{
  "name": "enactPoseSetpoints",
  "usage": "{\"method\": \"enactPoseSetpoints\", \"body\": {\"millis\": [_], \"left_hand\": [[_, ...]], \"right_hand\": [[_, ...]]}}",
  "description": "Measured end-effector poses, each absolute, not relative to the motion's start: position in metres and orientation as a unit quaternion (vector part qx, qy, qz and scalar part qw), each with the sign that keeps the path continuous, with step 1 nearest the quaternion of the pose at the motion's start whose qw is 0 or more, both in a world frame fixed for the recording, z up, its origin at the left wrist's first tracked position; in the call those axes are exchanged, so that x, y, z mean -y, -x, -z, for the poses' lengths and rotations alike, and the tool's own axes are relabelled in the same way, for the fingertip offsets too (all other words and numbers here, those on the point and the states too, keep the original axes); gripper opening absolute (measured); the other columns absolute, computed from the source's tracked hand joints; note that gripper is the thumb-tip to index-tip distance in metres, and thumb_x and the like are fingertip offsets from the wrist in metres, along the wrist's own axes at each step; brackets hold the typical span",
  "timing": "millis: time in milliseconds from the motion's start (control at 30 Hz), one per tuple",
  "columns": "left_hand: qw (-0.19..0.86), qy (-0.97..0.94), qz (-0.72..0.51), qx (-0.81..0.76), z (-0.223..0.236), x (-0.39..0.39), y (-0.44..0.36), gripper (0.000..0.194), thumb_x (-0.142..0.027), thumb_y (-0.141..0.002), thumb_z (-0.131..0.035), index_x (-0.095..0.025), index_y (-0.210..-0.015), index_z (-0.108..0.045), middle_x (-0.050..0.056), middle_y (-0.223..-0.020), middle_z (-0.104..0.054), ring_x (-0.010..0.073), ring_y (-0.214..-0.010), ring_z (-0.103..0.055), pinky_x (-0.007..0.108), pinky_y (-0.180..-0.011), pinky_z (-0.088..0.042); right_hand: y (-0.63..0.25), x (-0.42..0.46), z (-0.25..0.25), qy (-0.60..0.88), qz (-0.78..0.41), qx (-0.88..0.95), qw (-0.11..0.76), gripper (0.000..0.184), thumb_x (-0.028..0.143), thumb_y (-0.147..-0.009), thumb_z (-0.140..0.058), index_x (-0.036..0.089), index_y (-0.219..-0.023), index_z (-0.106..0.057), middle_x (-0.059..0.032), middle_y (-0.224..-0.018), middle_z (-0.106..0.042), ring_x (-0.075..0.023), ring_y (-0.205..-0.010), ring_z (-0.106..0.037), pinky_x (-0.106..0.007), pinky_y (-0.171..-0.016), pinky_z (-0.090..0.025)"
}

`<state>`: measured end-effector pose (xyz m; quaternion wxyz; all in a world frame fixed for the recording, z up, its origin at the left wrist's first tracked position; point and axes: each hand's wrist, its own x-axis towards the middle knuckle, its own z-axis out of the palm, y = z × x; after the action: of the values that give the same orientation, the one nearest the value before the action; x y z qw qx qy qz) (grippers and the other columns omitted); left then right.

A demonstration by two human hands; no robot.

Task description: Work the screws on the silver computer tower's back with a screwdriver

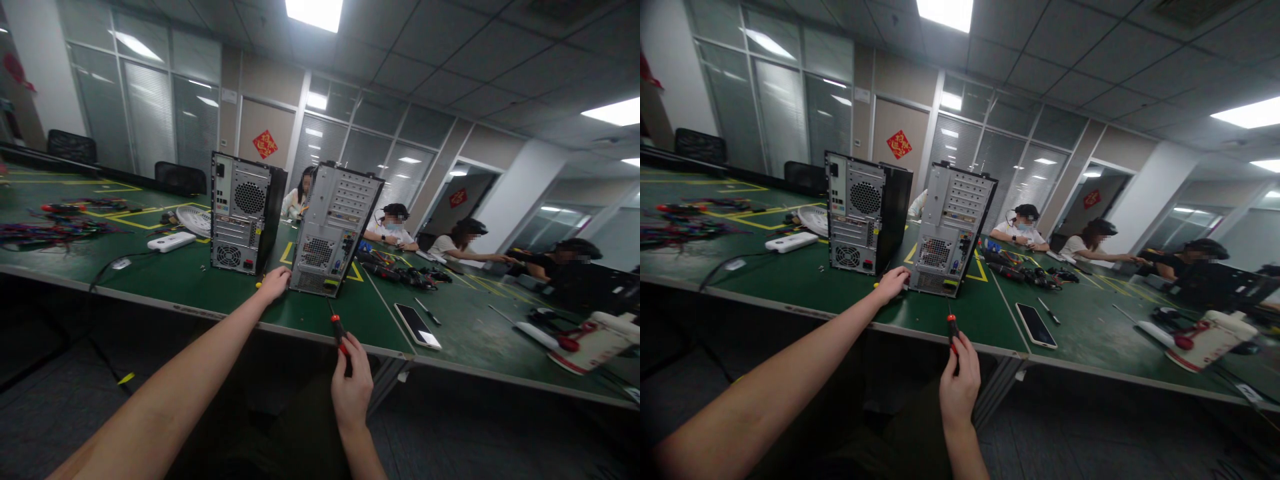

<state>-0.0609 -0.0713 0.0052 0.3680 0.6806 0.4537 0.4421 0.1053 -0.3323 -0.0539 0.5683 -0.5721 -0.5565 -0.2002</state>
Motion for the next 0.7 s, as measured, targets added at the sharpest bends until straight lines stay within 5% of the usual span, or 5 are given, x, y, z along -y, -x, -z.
{"method": "enactPoseSetpoints", "body": {"millis": [333,500,700], "left_hand": [[0.371,-0.681,-0.448,-0.446,-0.0013,0.0675,0.0604,0.025,-0.031,-0.093,-0.049,-0.021,-0.094,-0.072,0.005,-0.093,-0.077,0.0202,-0.090,-0.071,0.028,-0.076,-0.053],[0.368,-0.684,-0.445,-0.446,-0.0007,0.0655,0.0596,0.024,-0.030,-0.092,-0.050,-0.022,-0.092,-0.072,0.005,-0.091,-0.076,0.0201,-0.089,-0.070,0.028,-0.076,-0.053],[0.371,-0.681,-0.448,-0.444,0.0007,0.0651,0.0596,0.025,-0.032,-0.092,-0.050,-0.022,-0.094,-0.073,0.005,-0.089,-0.076,0.0199,-0.089,-0.071,0.028,-0.077,-0.054]], "right_hand": [[-0.1044,0.3318,0.0560,0.590,0.182,0.526,0.584,0.027,0.030,-0.099,-0.064,0.017,-0.122,-0.070,-0.0135,-0.116,-0.073,-0.0240,-0.104,-0.072,-0.037,-0.087,-0.061],[-0.1053,0.3323,0.0547,0.568,0.208,0.558,0.567,0.026,0.022,-0.102,-0.055,0.018,-0.122,-0.071,-0.0139,-0.127,-0.072,-0.0250,-0.118,-0.068,-0.044,-0.101,-0.056],[-0.1049,0.3331,0.0525,0.564,0.208,0.566,0.565,0.026,0.021,-0.102,-0.055,0.019,-0.121,-0.072,-0.0135,-0.126,-0.073,-0.0252,-0.117,-0.069,-0.045,-0.101,-0.056]]}}
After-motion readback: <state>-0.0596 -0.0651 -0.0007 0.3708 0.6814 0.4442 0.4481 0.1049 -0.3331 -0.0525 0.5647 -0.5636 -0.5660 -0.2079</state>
